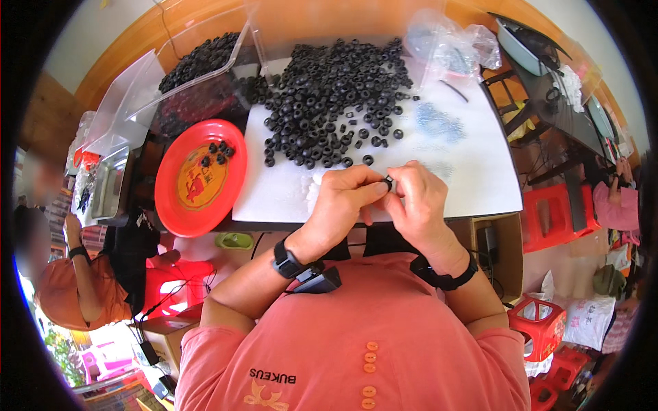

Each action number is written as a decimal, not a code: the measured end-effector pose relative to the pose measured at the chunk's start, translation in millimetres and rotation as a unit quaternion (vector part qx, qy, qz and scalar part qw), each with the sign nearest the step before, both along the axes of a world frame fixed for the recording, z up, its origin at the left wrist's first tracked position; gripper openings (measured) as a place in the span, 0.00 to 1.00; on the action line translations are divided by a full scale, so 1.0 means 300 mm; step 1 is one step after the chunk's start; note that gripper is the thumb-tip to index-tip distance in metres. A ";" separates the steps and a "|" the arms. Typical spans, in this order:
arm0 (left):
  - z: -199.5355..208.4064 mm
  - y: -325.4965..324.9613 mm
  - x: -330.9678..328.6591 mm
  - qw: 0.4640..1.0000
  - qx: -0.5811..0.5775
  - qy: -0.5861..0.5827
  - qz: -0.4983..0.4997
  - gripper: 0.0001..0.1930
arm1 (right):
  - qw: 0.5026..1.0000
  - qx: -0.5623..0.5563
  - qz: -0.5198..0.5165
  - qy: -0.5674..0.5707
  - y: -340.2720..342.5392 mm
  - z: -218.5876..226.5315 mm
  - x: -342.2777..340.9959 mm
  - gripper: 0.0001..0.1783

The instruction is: Manually assembling small black plastic components by inserting metal pins or wires into them.

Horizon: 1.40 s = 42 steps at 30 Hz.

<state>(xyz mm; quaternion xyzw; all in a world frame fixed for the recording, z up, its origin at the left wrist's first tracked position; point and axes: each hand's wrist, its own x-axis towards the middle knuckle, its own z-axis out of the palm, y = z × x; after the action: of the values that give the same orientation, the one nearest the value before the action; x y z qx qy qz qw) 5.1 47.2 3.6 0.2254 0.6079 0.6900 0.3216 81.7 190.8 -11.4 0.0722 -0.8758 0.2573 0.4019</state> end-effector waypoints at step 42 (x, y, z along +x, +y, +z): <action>-0.030 -0.083 0.014 0.968 0.024 0.241 0.071 0.07 | 0.954 0.011 -0.092 -0.284 0.015 0.117 0.143 0.18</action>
<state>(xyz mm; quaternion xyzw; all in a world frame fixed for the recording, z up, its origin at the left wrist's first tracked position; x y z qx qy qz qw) 9.2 22.3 -5.5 0.3487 0.6654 0.6508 0.1099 124.6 195.3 23.6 -0.0805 -0.9595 0.2191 0.1579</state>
